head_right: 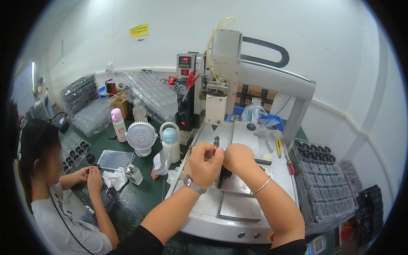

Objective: Assembling small electronic components using an assembly fixture and a manual press.

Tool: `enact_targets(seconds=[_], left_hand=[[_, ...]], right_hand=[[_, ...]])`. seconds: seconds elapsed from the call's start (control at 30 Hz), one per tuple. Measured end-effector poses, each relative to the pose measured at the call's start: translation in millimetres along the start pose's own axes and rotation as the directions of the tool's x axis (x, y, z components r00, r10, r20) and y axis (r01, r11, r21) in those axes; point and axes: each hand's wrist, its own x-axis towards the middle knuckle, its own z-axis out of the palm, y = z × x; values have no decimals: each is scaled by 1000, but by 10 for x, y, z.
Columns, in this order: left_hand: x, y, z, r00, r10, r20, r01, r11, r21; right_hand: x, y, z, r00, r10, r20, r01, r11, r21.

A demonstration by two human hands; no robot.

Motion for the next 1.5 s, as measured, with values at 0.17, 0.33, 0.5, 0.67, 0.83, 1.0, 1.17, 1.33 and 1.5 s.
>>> enact_targets(seconds=[0.17,0.33,0.5,0.67,0.83,1.0,1.17,1.33,1.5], left_hand=[[32,38,14,999,-19,-44,19,1000,4],[5,-77,-80,986,-139,-92,130,987,-93],[-298,-108,-719,965,-220,-142,197,967,-165],[-546,81,-1683,982,119,149,-169,905,390],[-907,-48,-2202,949,-118,291,-133,688,713],[-1381,-142,-2563,756,-539,371,-208,340,917],[-1201,356,-2597,661,-677,323,-63,379,923],[-398,1611,-1917,948,24,318,-76,985,153],[-57,2455,-1494,804,373,464,265,473,-840]], right_hand=[[246,189,427,858,-477,-192,469,879,-90],[-13,247,390,755,-353,-552,484,869,107],[-1179,659,169,729,-392,-562,524,847,88],[-2374,961,729,835,-218,-506,333,931,148],[-2883,494,1345,800,-350,-488,477,864,161],[-2544,392,1744,745,-320,-585,340,937,-79],[-2412,364,1912,712,-268,-649,300,952,-64],[-2363,370,2124,671,-224,-707,147,975,-169],[-2334,313,2243,679,-258,-687,154,965,-210]])
